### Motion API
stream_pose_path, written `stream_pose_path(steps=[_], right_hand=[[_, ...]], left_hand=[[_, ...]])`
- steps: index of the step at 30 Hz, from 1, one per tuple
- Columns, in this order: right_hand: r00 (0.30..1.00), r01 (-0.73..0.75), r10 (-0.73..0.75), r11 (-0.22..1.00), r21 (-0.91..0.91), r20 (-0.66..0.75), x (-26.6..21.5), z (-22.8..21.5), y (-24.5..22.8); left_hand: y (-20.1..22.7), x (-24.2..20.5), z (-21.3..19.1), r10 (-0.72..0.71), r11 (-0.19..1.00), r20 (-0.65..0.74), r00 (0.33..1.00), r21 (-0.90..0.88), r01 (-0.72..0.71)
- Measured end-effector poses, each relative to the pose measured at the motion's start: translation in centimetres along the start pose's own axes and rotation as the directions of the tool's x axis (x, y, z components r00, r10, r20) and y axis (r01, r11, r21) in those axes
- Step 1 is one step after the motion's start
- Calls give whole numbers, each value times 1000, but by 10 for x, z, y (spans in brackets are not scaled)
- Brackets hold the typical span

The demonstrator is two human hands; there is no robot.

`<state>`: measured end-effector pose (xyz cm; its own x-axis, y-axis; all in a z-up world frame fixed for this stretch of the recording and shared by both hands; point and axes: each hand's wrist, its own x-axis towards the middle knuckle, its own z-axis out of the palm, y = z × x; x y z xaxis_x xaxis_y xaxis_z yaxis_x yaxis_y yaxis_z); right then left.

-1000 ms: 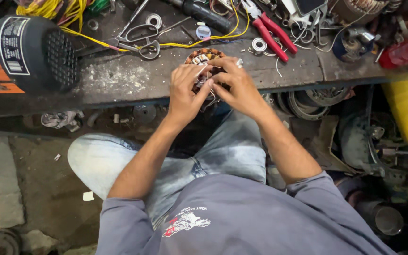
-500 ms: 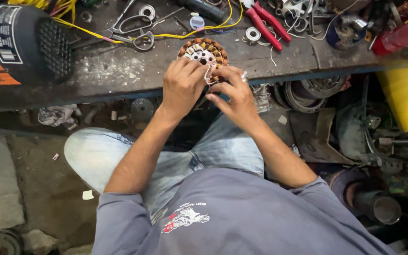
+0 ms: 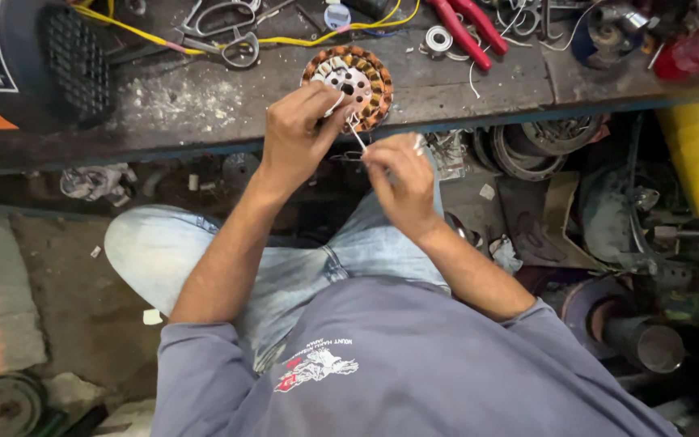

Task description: The person winds a white insulated wire around the slots of a motor stator by hand. They repeatedly pull the wire through the slots and arrange it around the copper windings.

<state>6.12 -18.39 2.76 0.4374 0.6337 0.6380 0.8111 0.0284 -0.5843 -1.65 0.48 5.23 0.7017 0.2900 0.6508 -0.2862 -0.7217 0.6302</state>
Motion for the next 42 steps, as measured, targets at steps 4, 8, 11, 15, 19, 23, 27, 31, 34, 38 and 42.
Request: stream_pose_path(steps=[4, 8, 11, 15, 19, 23, 27, 31, 34, 38, 42], right_hand=[[942, 156, -175, 984, 89, 285, -9, 4, -15], [974, 193, -183, 979, -66, 136, -2, -2, -9], [994, -57, 67, 993, -105, 91, 11, -7, 2], [991, -15, 28, 995, -101, 128, 22, -3, 9], [990, -129, 131, 991, -22, 61, 20, 2, 12], [990, -134, 130, 986, 98, 47, 14, 0, 20], [979, -199, 173, 922, 331, 105, 3, -8, 31], [929, -365, 321, 702, 611, 185, -23, -22, 48], [891, -429, 397, 582, 691, 219, -57, -51, 71], [698, -675, 647, 452, 583, 308, -114, -133, 134], [388, -881, 785, 162, 444, 483, -199, -238, 192]], left_hand=[[0, 0, 3, -49, 999, 1, 999, 12, 49], [1, -3, 3, -160, 983, -29, 987, -97, 157], [0, -3, 3, -221, 966, -20, 975, -143, 216], [-8, 1, 8, -257, 937, -3, 966, -244, 248], [-21, -3, 15, -381, 852, 73, 922, -360, 381], [-24, -11, 19, -418, 769, 65, 906, -505, 391], [-6, -9, 6, -491, 642, 39, 870, -660, 392], [21, 8, -33, -496, 648, -41, 867, -682, 339], [34, 28, -76, -539, 610, -48, 841, -710, 351], [40, 37, -128, -672, 556, 0, 741, -661, 504], [26, 25, -149, -756, 472, 89, 649, -612, 634]])
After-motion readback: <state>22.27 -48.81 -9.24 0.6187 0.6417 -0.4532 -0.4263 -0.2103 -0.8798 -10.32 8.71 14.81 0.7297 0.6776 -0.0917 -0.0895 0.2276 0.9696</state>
